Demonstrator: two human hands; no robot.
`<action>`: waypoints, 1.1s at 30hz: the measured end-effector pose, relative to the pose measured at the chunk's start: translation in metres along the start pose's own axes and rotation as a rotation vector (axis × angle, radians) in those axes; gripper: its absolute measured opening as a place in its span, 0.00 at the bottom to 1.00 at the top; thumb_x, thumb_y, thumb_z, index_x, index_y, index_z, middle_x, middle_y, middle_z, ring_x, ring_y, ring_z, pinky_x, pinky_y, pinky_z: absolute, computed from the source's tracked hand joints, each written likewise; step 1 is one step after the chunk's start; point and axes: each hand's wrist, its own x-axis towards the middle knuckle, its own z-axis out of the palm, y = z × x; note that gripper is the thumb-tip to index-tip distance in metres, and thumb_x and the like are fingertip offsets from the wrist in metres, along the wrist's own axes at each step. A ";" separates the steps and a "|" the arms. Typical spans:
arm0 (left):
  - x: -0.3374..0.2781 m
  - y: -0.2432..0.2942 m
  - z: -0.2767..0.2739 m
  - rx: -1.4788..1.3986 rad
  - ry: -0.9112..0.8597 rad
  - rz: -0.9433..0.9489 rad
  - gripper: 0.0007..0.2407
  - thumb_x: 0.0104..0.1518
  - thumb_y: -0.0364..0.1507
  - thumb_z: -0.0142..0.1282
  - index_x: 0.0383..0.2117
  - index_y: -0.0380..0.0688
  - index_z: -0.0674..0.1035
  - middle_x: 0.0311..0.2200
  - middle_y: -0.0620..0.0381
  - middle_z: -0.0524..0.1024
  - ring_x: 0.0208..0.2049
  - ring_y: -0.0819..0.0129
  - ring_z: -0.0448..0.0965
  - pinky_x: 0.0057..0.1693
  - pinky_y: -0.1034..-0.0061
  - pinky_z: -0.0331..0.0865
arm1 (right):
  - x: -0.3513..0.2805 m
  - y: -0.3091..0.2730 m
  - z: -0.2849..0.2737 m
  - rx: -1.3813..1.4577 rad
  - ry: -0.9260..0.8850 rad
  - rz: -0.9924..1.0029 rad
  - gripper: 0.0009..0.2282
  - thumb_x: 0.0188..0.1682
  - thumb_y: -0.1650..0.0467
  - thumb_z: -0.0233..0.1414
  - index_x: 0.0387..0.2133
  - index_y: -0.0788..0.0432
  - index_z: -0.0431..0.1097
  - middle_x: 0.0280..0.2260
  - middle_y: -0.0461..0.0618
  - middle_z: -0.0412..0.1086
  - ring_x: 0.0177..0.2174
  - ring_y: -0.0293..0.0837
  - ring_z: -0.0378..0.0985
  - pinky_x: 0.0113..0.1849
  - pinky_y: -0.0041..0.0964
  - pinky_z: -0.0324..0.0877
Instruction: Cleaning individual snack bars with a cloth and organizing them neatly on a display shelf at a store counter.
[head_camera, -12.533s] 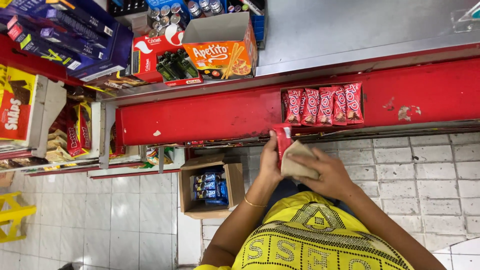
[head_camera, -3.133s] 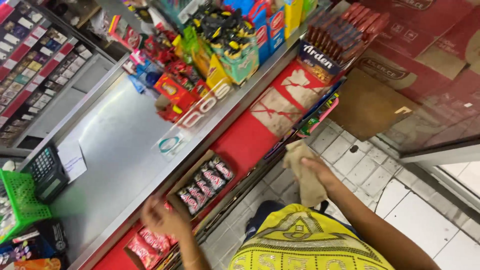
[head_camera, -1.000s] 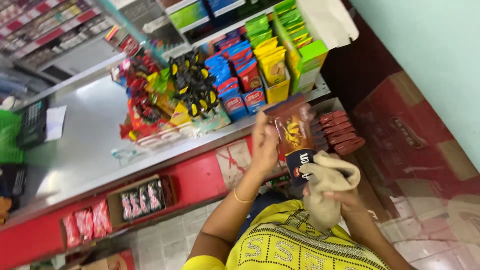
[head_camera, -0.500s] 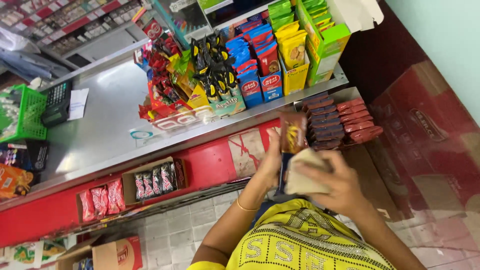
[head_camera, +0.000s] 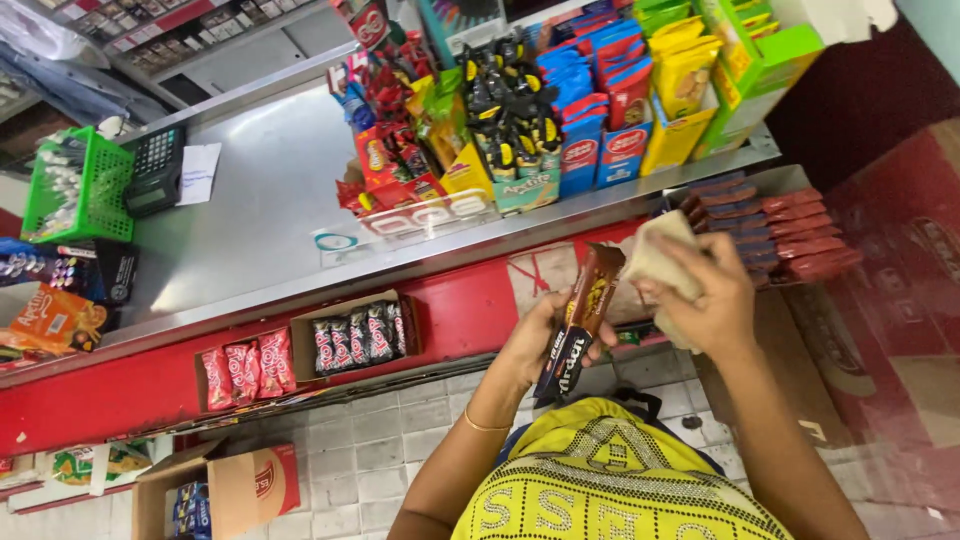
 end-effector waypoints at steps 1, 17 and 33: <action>0.000 -0.002 -0.018 -0.159 -0.025 -0.032 0.26 0.67 0.47 0.38 0.45 0.29 0.73 0.33 0.35 0.79 0.28 0.52 0.85 0.35 0.64 0.84 | 0.006 -0.002 0.002 0.016 0.037 0.039 0.23 0.40 0.64 0.69 0.53 0.44 0.78 0.41 0.51 0.67 0.34 0.51 0.74 0.37 0.43 0.70; -0.045 -0.020 -0.069 -0.345 0.255 0.336 0.14 0.63 0.32 0.59 0.51 0.42 0.75 0.32 0.49 0.80 0.31 0.60 0.86 0.37 0.69 0.84 | -0.011 -0.097 0.087 0.540 -0.282 -0.033 0.23 0.33 0.65 0.70 0.45 0.53 0.81 0.36 0.53 0.70 0.29 0.44 0.73 0.35 0.41 0.69; -0.060 0.011 -0.089 -0.309 0.149 0.257 0.22 0.67 0.50 0.45 0.52 0.44 0.73 0.34 0.45 0.78 0.32 0.55 0.84 0.32 0.50 0.81 | 0.021 -0.156 0.102 -0.047 -0.403 0.173 0.24 0.41 0.57 0.63 0.54 0.34 0.73 0.43 0.50 0.69 0.38 0.60 0.78 0.40 0.56 0.74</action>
